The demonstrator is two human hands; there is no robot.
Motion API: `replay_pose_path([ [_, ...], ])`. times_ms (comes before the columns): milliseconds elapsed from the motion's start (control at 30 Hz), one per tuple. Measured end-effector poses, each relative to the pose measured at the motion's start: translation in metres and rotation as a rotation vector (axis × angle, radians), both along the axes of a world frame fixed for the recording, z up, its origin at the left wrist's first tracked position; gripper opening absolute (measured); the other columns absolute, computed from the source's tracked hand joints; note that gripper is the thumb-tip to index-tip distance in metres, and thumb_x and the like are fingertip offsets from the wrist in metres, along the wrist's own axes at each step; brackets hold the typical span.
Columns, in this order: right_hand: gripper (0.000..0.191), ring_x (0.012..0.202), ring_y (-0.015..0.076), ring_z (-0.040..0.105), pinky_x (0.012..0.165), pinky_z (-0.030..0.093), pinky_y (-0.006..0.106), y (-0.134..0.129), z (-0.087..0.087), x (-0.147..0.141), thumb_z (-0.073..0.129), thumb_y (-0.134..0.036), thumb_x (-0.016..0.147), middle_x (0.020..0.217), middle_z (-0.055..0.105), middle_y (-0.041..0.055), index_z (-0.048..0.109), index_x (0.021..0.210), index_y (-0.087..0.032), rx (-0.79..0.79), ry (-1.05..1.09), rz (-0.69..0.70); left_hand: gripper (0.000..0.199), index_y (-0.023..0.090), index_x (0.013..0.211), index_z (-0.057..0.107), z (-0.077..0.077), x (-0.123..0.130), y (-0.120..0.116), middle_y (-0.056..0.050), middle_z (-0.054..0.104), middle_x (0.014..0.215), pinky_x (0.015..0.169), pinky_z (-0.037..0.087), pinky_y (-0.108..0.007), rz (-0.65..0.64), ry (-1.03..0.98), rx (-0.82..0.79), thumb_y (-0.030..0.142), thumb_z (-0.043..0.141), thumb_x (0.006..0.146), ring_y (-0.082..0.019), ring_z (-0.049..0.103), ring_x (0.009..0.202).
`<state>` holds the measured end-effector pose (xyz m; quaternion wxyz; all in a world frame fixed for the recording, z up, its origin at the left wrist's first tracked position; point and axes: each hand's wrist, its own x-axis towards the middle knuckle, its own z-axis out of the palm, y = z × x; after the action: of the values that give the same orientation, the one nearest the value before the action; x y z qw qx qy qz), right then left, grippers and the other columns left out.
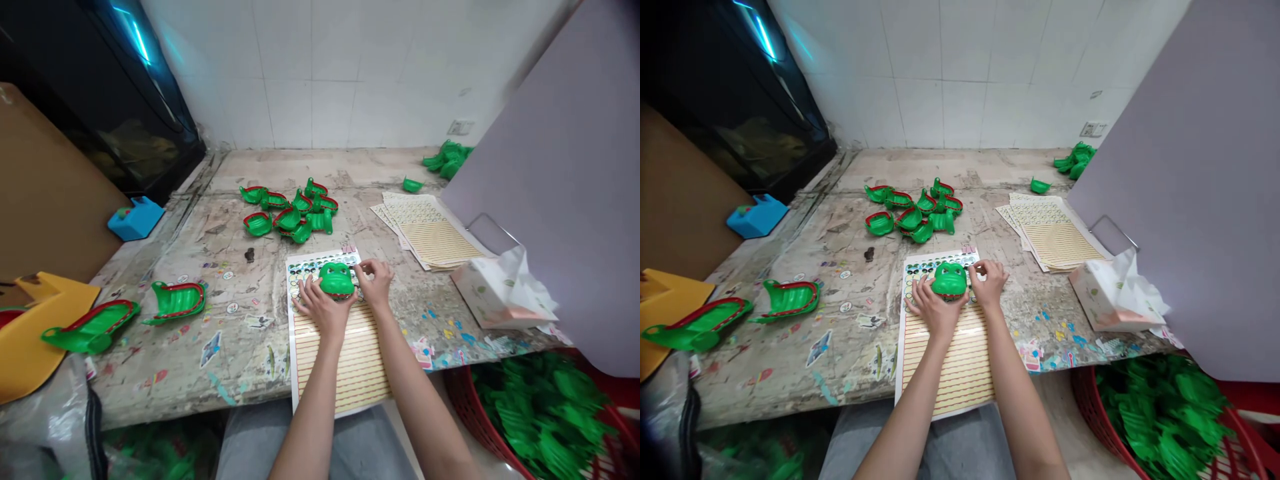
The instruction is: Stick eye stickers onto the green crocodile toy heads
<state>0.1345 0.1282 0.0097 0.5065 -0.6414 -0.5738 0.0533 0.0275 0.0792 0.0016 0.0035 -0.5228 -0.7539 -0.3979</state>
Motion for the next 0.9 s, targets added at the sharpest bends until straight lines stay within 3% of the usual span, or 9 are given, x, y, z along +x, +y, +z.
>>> replay_pose_path([
  [267, 0.033, 0.074, 0.0191, 0.051, 0.076, 0.033, 0.033, 0.0020, -0.0060, -0.0002, 0.068, -0.052, 0.072, 0.073, 0.065, 0.0028, 0.060, 0.070, -0.019, 0.036, -0.044, 0.066, 0.077, 0.015, 0.112, 0.047, -0.0017, -0.0006, 0.0001, -0.020, 0.052, 0.127, 0.110, 0.013, -0.056, -0.010, -0.003, -0.008, 0.069, 0.061, 0.060, -0.032, 0.033, 0.132],
  [533, 0.028, 0.074, 0.0199, 0.050, 0.070, 0.040, 0.033, 0.0025, -0.0041, -0.0017, 0.071, -0.045, 0.071, 0.069, 0.063, 0.0030, 0.058, 0.067, -0.021, 0.066, 0.024, 0.127, 0.075, 0.015, 0.111, 0.045, -0.0014, 0.0002, -0.0004, -0.018, 0.053, 0.126, 0.110, 0.013, -0.055, -0.008, -0.002, 0.025, 0.068, 0.062, 0.060, -0.032, 0.036, 0.131],
  [733, 0.026, 0.075, 0.0193, 0.051, 0.061, 0.046, 0.029, 0.0007, -0.0008, -0.0062, 0.072, -0.042, 0.068, 0.067, 0.059, 0.0033, 0.058, 0.065, -0.020, 0.043, 0.200, 0.249, 0.074, 0.016, 0.109, 0.046, -0.0010, -0.0021, -0.0002, -0.019, 0.054, 0.125, 0.109, 0.015, -0.055, -0.008, -0.010, 0.032, 0.069, 0.061, 0.061, -0.033, 0.037, 0.130],
  [900, 0.032, 0.066, 0.0150, 0.052, 0.061, 0.048, 0.029, 0.0039, -0.0052, -0.0056, 0.073, -0.046, 0.063, 0.071, 0.055, 0.0017, 0.058, 0.065, -0.018, -0.031, 0.346, 0.263, 0.074, 0.016, 0.110, 0.046, -0.0003, -0.0005, 0.0001, -0.019, 0.055, 0.124, 0.109, 0.014, -0.055, -0.004, -0.003, 0.017, 0.068, 0.061, 0.061, -0.032, 0.037, 0.130],
])
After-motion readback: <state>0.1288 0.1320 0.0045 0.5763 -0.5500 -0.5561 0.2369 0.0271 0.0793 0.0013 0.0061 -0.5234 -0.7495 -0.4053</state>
